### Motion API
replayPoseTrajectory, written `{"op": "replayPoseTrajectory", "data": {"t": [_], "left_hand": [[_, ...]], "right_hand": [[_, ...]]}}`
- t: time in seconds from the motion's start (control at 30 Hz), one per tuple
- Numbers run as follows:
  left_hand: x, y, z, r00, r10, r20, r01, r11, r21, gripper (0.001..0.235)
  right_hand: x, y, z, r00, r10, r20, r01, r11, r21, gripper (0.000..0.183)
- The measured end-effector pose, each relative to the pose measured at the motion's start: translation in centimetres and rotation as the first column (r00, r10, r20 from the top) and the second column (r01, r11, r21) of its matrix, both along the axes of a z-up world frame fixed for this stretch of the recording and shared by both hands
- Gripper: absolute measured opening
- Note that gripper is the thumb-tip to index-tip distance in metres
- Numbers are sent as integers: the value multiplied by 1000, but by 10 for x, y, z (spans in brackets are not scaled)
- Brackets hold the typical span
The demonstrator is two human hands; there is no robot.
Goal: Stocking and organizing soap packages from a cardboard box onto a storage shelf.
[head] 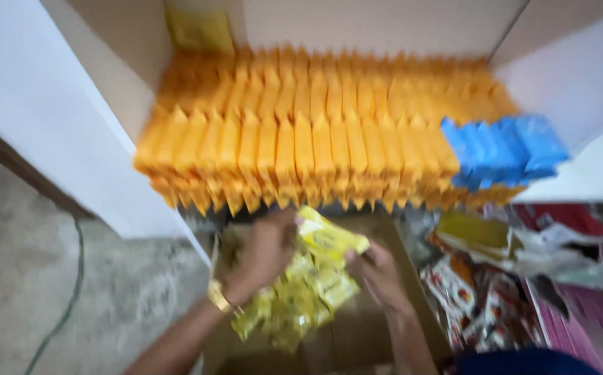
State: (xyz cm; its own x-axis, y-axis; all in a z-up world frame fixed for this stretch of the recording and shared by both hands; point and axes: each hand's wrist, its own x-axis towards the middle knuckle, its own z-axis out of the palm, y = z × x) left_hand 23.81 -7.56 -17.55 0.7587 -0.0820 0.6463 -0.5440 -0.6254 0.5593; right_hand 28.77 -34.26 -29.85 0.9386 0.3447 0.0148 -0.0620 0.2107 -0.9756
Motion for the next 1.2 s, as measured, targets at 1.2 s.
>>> {"op": "replayPoseTrajectory", "data": {"t": [1.2], "left_hand": [[219,223,137,814,575,80,-567,759,319,26]], "right_hand": [[300,330,282,697,5,717,419,808,-413,31]]}}
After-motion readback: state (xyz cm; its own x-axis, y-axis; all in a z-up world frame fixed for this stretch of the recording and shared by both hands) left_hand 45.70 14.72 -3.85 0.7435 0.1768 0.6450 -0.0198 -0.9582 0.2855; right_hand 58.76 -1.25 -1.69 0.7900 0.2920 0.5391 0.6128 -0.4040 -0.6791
